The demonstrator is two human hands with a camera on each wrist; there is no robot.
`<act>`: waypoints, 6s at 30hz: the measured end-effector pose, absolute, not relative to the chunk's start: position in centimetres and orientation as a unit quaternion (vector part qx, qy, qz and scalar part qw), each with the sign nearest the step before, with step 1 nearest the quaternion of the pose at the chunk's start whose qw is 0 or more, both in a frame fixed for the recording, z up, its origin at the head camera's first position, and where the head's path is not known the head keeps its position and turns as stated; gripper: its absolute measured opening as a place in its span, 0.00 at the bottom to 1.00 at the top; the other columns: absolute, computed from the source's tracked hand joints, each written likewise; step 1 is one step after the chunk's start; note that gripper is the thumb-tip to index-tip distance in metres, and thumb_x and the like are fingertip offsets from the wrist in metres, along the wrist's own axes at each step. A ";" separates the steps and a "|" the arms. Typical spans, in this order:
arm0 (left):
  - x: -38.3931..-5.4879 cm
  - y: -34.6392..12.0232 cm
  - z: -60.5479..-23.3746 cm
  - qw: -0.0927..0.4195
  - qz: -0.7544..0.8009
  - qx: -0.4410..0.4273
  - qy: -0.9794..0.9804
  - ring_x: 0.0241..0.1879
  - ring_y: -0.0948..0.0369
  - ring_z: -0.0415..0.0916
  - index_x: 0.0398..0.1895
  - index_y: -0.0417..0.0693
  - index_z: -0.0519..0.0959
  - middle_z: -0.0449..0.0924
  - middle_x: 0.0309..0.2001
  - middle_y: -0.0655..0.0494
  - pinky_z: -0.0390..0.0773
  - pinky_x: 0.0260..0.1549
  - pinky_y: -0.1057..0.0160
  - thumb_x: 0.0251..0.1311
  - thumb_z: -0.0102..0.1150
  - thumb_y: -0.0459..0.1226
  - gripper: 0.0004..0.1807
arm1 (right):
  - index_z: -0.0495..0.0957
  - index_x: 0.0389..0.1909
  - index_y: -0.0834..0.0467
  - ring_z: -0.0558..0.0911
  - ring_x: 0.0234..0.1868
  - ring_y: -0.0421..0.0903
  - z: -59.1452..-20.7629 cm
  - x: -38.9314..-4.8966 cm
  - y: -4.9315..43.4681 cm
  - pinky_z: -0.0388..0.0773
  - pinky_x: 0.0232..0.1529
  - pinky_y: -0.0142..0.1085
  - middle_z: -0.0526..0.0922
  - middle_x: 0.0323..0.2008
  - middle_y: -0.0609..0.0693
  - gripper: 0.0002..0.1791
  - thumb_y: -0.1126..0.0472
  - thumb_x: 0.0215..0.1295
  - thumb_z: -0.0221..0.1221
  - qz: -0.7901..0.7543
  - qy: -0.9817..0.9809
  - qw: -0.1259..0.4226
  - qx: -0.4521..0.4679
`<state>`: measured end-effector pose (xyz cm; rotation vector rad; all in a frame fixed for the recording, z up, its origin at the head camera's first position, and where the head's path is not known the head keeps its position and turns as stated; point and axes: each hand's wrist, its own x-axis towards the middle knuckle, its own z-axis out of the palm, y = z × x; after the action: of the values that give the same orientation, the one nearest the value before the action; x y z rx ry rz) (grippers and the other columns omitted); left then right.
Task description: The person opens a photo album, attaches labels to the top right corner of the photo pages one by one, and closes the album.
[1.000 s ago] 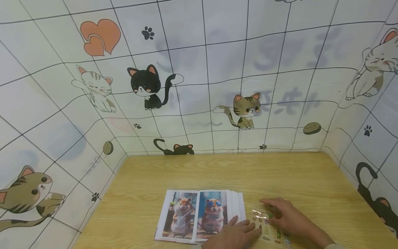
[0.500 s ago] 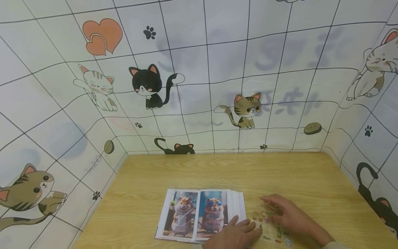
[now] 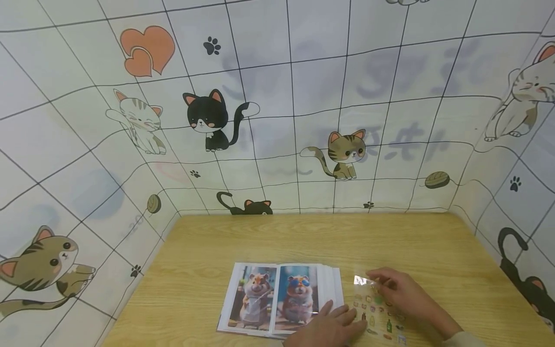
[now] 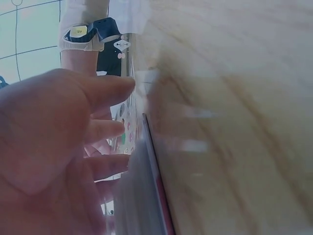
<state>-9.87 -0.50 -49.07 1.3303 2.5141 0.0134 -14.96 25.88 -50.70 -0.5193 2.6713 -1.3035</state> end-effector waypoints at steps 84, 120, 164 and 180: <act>-13.0 2.8 -48.5 0.158 0.751 0.063 0.639 0.33 0.60 0.83 0.72 0.49 0.60 0.88 0.41 0.50 0.77 0.32 0.69 0.62 0.59 0.31 0.34 | 0.83 0.40 0.48 0.79 0.34 0.35 -46.8 -14.0 23.2 0.77 0.38 0.33 0.84 0.35 0.37 0.24 0.75 0.44 0.73 -0.395 0.828 -0.176 -0.357; -13.2 3.1 -49.0 0.134 0.735 0.041 0.663 0.31 0.58 0.85 0.71 0.48 0.62 0.88 0.38 0.52 0.76 0.27 0.69 0.60 0.56 0.28 0.34 | 0.80 0.35 0.47 0.79 0.36 0.36 -47.6 -14.3 23.4 0.73 0.40 0.28 0.82 0.33 0.39 0.25 0.77 0.41 0.73 -0.414 0.805 -0.197 -0.376; -13.3 4.0 -49.7 0.158 0.718 0.018 0.678 0.46 0.56 0.82 0.76 0.49 0.54 0.82 0.53 0.49 0.80 0.43 0.56 0.61 0.61 0.32 0.41 | 0.79 0.35 0.50 0.81 0.38 0.37 -47.7 -14.1 24.3 0.78 0.42 0.29 0.83 0.34 0.44 0.19 0.78 0.51 0.68 -0.444 0.821 -0.136 -0.332; -13.2 4.2 -49.6 0.214 0.642 0.042 0.735 0.64 0.48 0.71 0.79 0.55 0.43 0.64 0.70 0.42 0.75 0.58 0.45 0.58 0.63 0.35 0.51 | 0.79 0.35 0.50 0.82 0.38 0.39 -47.9 -13.8 24.5 0.80 0.40 0.32 0.83 0.34 0.44 0.17 0.76 0.55 0.66 -0.450 0.828 -0.103 -0.319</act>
<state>-13.20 4.19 -49.55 0.1178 2.0378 1.7815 -13.76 24.51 -47.93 -1.0739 2.7869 -1.5131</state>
